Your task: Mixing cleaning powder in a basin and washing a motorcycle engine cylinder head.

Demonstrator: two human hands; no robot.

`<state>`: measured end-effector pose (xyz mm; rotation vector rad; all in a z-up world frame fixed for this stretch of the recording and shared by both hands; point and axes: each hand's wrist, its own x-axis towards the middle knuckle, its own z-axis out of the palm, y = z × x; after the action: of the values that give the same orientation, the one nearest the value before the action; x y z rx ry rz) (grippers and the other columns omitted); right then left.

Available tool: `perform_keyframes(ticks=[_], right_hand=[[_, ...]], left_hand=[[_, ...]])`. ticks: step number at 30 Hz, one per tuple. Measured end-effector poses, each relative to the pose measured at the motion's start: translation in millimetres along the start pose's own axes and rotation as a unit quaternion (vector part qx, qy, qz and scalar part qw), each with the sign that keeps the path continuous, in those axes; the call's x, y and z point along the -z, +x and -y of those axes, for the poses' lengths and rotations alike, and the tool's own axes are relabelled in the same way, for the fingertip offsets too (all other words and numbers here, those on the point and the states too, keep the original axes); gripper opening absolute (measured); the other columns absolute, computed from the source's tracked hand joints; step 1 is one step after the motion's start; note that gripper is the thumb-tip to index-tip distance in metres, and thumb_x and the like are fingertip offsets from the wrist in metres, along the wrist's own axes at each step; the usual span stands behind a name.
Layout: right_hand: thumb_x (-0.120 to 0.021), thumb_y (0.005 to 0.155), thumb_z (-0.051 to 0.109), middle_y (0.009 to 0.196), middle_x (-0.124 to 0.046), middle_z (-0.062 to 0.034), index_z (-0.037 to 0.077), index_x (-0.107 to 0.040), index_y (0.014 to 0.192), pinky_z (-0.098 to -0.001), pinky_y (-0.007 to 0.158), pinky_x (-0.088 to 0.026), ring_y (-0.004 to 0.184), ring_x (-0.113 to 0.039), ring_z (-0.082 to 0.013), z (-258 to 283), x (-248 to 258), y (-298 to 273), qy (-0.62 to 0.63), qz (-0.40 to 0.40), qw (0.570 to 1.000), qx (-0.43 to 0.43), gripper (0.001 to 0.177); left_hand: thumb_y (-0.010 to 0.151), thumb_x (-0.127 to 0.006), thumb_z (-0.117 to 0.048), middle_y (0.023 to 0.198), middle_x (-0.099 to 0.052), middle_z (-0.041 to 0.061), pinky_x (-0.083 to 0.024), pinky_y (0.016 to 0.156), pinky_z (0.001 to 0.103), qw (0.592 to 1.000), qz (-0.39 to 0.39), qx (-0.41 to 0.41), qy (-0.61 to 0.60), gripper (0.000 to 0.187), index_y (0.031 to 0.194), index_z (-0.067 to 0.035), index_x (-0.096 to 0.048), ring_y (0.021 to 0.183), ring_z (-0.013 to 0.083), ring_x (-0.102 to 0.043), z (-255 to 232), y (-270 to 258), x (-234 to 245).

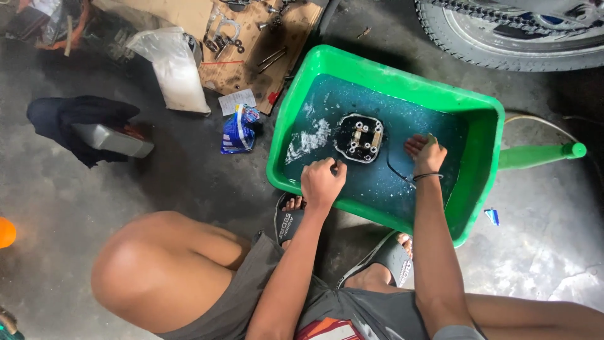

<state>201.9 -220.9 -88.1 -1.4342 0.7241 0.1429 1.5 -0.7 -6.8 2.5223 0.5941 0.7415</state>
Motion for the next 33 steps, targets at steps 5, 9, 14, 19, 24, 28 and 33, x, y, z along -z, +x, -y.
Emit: perform_keyframes(ticks=[5,9,14,19,24,28,33], right_hand=[[-0.056,0.099,0.025,0.085,-0.076,-0.023,-0.001,-0.067,0.08,-0.0279,0.063,-0.061,0.072,-0.08,-0.0305,-5,-5,-16,0.075,-0.017,0.997,0.008,0.034],[-0.063,0.094,0.016,0.086,-0.076,-0.0229,-0.005,-0.068,0.082,-0.0361,0.072,-0.06,0.078,-0.079,-0.0332,-20,5,-5,0.117,-0.012,0.993,-0.014,0.025],[-0.057,0.097,0.013,0.084,-0.074,-0.0221,-0.007,-0.066,0.086,-0.0551,0.077,-0.064,0.078,-0.076,-0.0412,-13,4,-15,0.239,0.047,0.959,-0.143,0.024],[-0.048,0.096,0.005,0.083,-0.072,-0.0232,-0.012,-0.07,0.094,-0.0514,0.077,-0.065,0.076,-0.073,-0.0366,-15,-1,-6,0.336,0.099,0.906,-0.236,0.028],[-0.054,0.094,0.008,0.067,-0.06,-0.0087,0.001,-0.065,0.074,-0.0344,0.066,-0.06,0.066,-0.065,-0.0232,11,-20,-16,0.301,0.167,0.902,-0.262,0.023],[-0.056,0.102,0.028,0.05,-0.029,0.0066,0.019,-0.043,0.057,-0.0222,0.047,-0.03,0.043,-0.031,-0.0097,47,-55,-48,0.196,0.241,0.927,-0.212,0.048],[-0.062,0.097,0.033,0.048,-0.017,0.0051,0.021,-0.032,0.055,-0.0265,0.041,-0.019,0.038,-0.017,-0.0115,64,-97,-68,0.116,0.281,0.936,-0.175,0.053]], left_hand=[[0.082,-0.069,-0.021,0.045,-0.051,-0.004,-0.056,0.059,0.034,1.0,0.008,0.003,0.001,0.025,0.058,-0.018,-0.062,0.047,0.0192,-0.061,-3,1,4],[0.081,-0.069,-0.021,0.044,-0.05,-0.004,-0.055,0.058,0.033,1.0,0.006,0.006,-0.002,0.026,0.056,-0.019,-0.06,0.047,0.0196,-0.06,-3,1,3],[0.083,-0.068,-0.02,0.043,-0.049,-0.005,-0.055,0.058,0.032,1.0,0.006,0.005,-0.011,0.029,0.056,-0.019,-0.06,0.046,0.0185,-0.06,-2,0,3],[0.083,-0.069,-0.021,0.043,-0.049,-0.005,-0.055,0.058,0.031,1.0,0.011,-0.002,0.002,0.028,0.056,-0.02,-0.06,0.046,0.0172,-0.059,-3,0,3],[0.082,-0.07,-0.022,0.043,-0.048,-0.006,-0.054,0.057,0.031,1.0,0.012,0.004,0.013,0.029,0.056,-0.02,-0.059,0.046,0.0165,-0.058,-1,0,1],[0.083,-0.069,-0.021,0.043,-0.046,-0.006,-0.054,0.057,0.031,1.0,0.013,-0.004,0.007,0.029,0.056,-0.02,-0.059,0.045,0.0163,-0.058,-2,1,1],[0.083,-0.069,-0.02,0.043,-0.047,-0.005,-0.054,0.056,0.032,1.0,0.013,0.0,0.0,0.027,0.057,-0.018,-0.061,0.045,0.0178,-0.057,-3,3,6]])
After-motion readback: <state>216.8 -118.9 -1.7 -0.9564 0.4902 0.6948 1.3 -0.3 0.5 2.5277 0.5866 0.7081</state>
